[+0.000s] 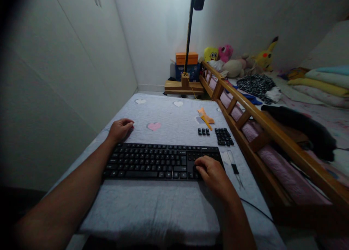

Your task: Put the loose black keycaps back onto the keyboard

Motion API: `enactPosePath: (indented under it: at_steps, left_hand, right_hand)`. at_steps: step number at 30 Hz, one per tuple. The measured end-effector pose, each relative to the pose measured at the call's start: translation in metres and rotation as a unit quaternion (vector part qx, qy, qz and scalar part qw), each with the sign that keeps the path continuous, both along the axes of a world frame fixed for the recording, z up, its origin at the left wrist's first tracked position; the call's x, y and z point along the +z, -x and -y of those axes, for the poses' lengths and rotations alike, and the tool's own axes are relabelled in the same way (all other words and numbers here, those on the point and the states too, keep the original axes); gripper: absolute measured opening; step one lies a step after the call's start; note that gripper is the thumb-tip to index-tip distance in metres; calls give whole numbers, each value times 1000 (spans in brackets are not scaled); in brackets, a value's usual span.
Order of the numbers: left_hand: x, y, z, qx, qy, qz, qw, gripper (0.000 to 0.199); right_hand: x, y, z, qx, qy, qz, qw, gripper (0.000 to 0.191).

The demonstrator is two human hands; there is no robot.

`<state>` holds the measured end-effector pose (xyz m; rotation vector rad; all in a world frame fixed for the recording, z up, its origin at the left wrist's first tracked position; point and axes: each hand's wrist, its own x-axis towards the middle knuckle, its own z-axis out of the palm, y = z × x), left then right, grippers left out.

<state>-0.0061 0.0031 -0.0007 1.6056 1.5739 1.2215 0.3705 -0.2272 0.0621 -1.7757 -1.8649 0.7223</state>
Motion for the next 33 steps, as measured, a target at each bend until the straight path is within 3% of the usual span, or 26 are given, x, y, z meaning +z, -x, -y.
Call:
enactPosePath:
  at_steps: [9, 33]
  left_hand:
    - [0, 1, 0, -3, -4, -13, 1000, 21]
    - [-5, 3, -3, -1, 4, -5, 1000, 21]
  right_hand:
    - [-10, 5, 1, 7, -3, 54, 999, 20]
    - [-24, 9, 2, -16, -72, 53, 996, 13]
